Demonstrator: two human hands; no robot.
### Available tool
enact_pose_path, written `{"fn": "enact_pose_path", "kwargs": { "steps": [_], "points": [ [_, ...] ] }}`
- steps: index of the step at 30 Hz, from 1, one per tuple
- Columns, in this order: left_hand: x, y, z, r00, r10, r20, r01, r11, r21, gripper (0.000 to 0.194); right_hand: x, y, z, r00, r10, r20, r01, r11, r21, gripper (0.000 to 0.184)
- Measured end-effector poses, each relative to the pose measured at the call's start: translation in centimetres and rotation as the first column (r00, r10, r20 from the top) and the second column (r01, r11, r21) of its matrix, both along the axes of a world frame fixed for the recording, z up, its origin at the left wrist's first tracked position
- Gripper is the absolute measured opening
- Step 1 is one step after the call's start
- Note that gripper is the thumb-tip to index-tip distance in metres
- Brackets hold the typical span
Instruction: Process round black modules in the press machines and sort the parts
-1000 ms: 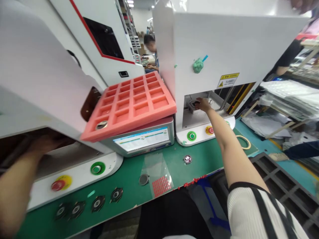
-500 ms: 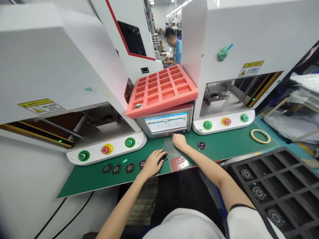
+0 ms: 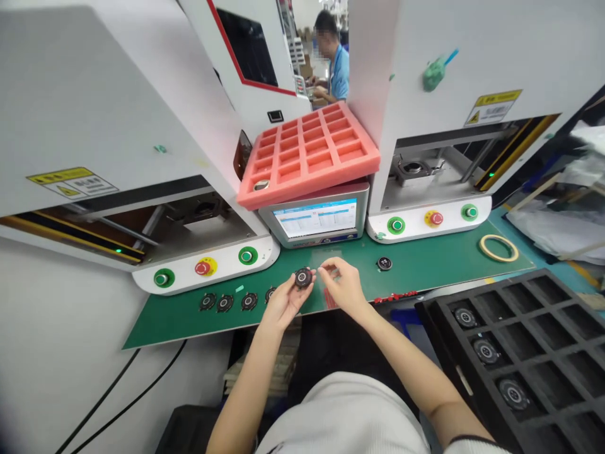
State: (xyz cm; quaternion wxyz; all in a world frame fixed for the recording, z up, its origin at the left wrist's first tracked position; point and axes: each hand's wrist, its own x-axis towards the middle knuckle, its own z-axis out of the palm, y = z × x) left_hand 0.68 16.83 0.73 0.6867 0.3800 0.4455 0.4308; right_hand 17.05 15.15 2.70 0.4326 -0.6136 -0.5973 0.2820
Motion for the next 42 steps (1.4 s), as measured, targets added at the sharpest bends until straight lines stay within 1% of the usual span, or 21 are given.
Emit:
{"fn": "enact_pose_path", "kwargs": {
  "steps": [3,5,8,11,12,14,17,19,20,22,26,30,32,33,34,35,36,37,39,40,42],
  "points": [
    [1.1,-2.7,3.0,0.988,0.089,0.125,-0.085,0.996,-0.037,0.034,-0.9,-3.2,1.7,0.988,-0.014,-0.154,0.03,0.994,0.103,0.015],
    [1.8,-4.3,4.8,0.98,0.14,0.145,-0.145,0.989,0.025,0.03,-1.4,-4.4,3.0,0.963,-0.002,-0.27,0.053,0.982,0.18,0.01],
    [2.0,-6.2,6.6,0.985,0.17,0.009,-0.166,0.951,0.261,0.022,-1.4,-5.5,4.8,0.909,0.082,-0.408,0.056,0.947,0.316,0.01],
    [1.3,-7.1,7.7,0.959,0.221,-0.179,-0.091,0.836,0.541,0.016,-1.0,-6.3,6.4,0.886,0.162,-0.434,0.01,0.93,0.368,0.016],
    [0.9,-7.3,8.0,0.945,0.231,-0.233,-0.044,0.793,0.608,0.017,-0.8,-6.4,6.7,0.885,0.176,-0.431,-0.002,0.927,0.375,0.017],
    [0.2,-7.4,8.3,0.918,0.234,-0.32,0.053,0.727,0.684,0.02,-0.3,-6.7,7.4,0.887,0.204,-0.415,-0.032,0.922,0.385,0.02],
    [-0.5,-7.4,8.6,0.895,0.211,-0.393,0.161,0.669,0.726,0.024,0.6,-6.6,7.9,0.863,0.326,-0.385,-0.182,0.913,0.366,0.018],
    [-0.7,-7.4,8.7,0.895,0.198,-0.4,0.191,0.641,0.743,0.028,1.1,-6.4,8.1,0.832,0.421,-0.36,-0.295,0.887,0.357,0.017],
    [-0.7,-7.4,8.8,0.896,0.194,-0.399,0.197,0.632,0.749,0.029,1.2,-6.3,8.1,0.822,0.449,-0.351,-0.323,0.874,0.362,0.017],
    [-0.7,-7.4,8.8,0.895,0.202,-0.399,0.197,0.622,0.758,0.032,1.1,-6.2,7.9,0.824,0.429,-0.368,-0.289,0.88,0.378,0.018],
    [-0.7,-7.5,8.6,0.884,0.227,-0.408,0.194,0.616,0.763,0.031,0.2,-6.8,7.4,0.865,0.267,-0.425,-0.099,0.921,0.377,0.02],
    [-0.2,-7.8,7.7,0.877,0.232,-0.422,0.2,0.621,0.758,0.031,-0.4,-8.2,7.2,0.917,0.166,-0.364,0.007,0.904,0.428,0.019],
    [0.0,-7.9,7.0,0.861,0.251,-0.442,0.204,0.626,0.753,0.03,-0.4,-9.2,6.5,0.92,0.147,-0.364,0.012,0.916,0.401,0.017],
    [0.0,-7.9,6.6,0.848,0.277,-0.452,0.189,0.638,0.746,0.027,-0.3,-9.6,5.9,0.904,0.116,-0.412,0.031,0.942,0.334,0.017],
    [0.0,-7.7,6.1,0.834,0.314,-0.454,0.151,0.661,0.735,0.024,0.0,-10.1,4.9,0.871,0.043,-0.489,0.08,0.97,0.228,0.019],
    [-0.1,-7.5,5.6,0.822,0.355,-0.445,0.087,0.694,0.715,0.021,0.4,-10.4,3.7,0.82,-0.067,-0.569,0.149,0.984,0.098,0.022],
    [-0.3,-7.2,5.1,0.814,0.398,-0.423,0.002,0.727,0.687,0.019,1.0,-10.5,2.2,0.744,-0.213,-0.634,0.235,0.971,-0.051,0.027],
    [-0.4,-7.0,4.6,0.811,0.433,-0.394,-0.086,0.754,0.651,0.018,1.7,-10.6,0.5,0.663,-0.357,-0.659,0.332,0.928,-0.169,0.03],
    [-0.8,-6.5,3.7,0.82,0.453,-0.349,-0.191,0.792,0.58,0.019,3.3,-10.2,-3.2,0.544,-0.527,-0.653,0.461,0.838,-0.291,0.033],
    [-0.8,-6.3,3.5,0.829,0.439,-0.347,-0.19,0.804,0.564,0.019,4.1,-9.8,-5.0,0.497,-0.58,-0.645,0.499,0.799,-0.335,0.032],
    [-0.8,-6.3,3.2,0.844,0.387,-0.371,-0.12,0.81,0.574,0.018,5.4,-9.0,-7.9,0.411,-0.663,-0.626,0.542,0.73,-0.417,0.025]
  ]
}}
